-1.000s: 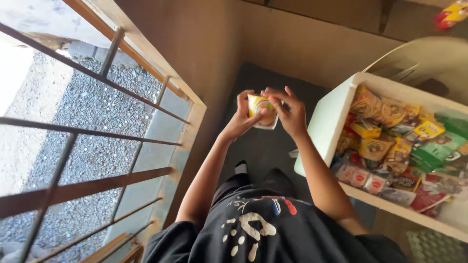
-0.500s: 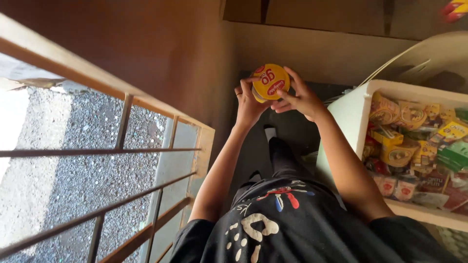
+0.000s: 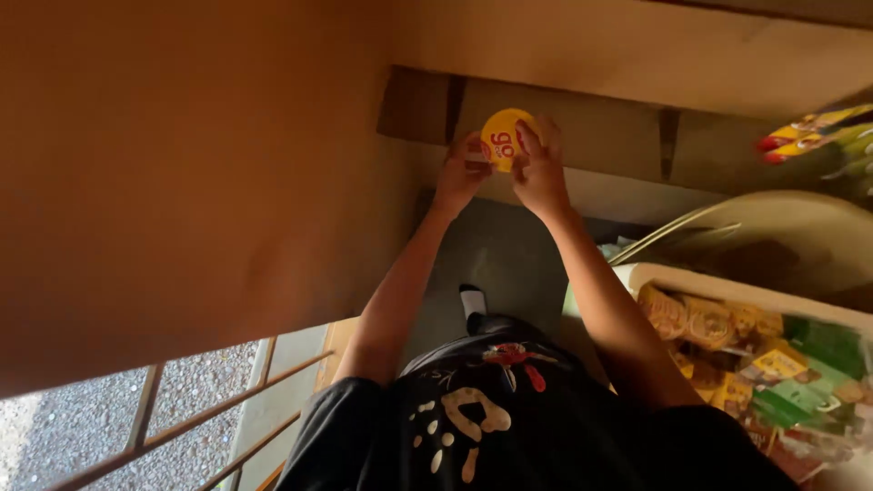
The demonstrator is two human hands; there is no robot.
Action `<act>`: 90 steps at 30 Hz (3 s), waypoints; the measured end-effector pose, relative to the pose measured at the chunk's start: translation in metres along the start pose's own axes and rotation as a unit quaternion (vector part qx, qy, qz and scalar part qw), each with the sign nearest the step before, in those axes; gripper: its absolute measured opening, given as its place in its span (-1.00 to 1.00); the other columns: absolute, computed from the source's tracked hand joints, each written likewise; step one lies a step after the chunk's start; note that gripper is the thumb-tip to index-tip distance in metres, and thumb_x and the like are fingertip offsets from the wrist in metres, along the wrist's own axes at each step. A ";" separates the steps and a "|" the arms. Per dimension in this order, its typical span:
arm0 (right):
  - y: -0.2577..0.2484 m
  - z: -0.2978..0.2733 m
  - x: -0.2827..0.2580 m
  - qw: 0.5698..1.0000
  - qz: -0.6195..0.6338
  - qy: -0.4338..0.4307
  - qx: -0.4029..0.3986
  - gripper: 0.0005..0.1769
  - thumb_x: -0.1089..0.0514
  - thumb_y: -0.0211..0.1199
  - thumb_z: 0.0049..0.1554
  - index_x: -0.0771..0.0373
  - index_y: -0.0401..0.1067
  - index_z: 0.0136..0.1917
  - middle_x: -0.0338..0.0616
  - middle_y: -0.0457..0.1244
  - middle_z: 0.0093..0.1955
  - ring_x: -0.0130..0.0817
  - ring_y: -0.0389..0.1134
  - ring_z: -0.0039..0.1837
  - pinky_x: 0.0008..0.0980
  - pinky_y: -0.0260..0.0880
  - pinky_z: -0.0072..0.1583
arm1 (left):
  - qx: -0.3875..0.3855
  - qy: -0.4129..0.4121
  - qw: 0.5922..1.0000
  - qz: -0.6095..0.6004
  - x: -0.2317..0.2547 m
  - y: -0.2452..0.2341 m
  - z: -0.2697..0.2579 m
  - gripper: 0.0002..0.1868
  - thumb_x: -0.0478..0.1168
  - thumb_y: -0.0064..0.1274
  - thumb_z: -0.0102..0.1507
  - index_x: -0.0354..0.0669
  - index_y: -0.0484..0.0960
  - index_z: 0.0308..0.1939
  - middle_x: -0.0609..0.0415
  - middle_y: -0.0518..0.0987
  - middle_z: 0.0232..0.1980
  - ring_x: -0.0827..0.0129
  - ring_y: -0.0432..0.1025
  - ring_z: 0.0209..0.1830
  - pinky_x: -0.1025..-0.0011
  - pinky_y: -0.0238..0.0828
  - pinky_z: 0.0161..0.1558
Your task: Organizing and stocking various grocery items from a styrofoam cooler onto glass shelves.
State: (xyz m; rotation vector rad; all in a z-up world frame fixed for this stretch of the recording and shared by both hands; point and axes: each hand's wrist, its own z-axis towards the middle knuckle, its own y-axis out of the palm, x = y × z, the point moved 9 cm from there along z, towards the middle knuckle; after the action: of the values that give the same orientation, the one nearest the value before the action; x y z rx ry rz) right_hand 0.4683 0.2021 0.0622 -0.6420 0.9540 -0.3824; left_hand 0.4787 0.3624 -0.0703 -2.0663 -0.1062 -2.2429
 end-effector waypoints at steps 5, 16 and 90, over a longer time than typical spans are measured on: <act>0.029 0.019 0.043 0.997 -0.061 -0.046 -0.003 -0.23 0.43 0.18 0.12 0.17 0.16 0.58 0.21 -0.13 0.66 0.23 -0.07 0.65 0.09 0.06 0.56 | 0.003 0.094 0.995 0.033 -0.070 0.025 0.042 -0.41 -0.49 0.24 0.26 -0.13 0.48 0.35 0.02 0.58 0.22 0.36 0.51 0.12 0.45 0.46 0.12; 0.027 0.000 0.026 0.976 -0.176 0.080 -0.100 -0.05 0.29 0.27 0.07 0.05 0.03 0.67 0.02 -0.32 0.73 0.44 -0.33 0.63 0.42 -0.22 0.47 | -0.070 -0.132 0.978 -0.146 -0.099 0.039 0.000 -0.33 -0.42 0.01 0.29 -0.12 0.28 0.50 0.09 0.42 0.38 0.36 0.45 0.21 0.36 0.39 0.21; -0.206 -0.342 0.050 0.963 -0.261 0.061 -0.014 -0.62 0.25 0.41 -0.02 0.02 0.55 0.09 0.03 0.18 0.39 0.13 0.21 0.41 0.01 0.27 0.34 | -0.213 -0.424 0.723 -0.502 -0.033 0.342 -0.356 -0.63 -0.12 -0.05 0.41 -0.24 0.53 0.22 -0.01 0.50 0.14 0.19 0.42 0.14 -0.01 0.46 0.16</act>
State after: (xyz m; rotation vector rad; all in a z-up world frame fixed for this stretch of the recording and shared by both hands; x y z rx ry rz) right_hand 0.2005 -0.0956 0.0237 -0.9058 0.8985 -0.8863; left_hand 0.1676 -0.0169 -0.1357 -3.8097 -1.0920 -1.3196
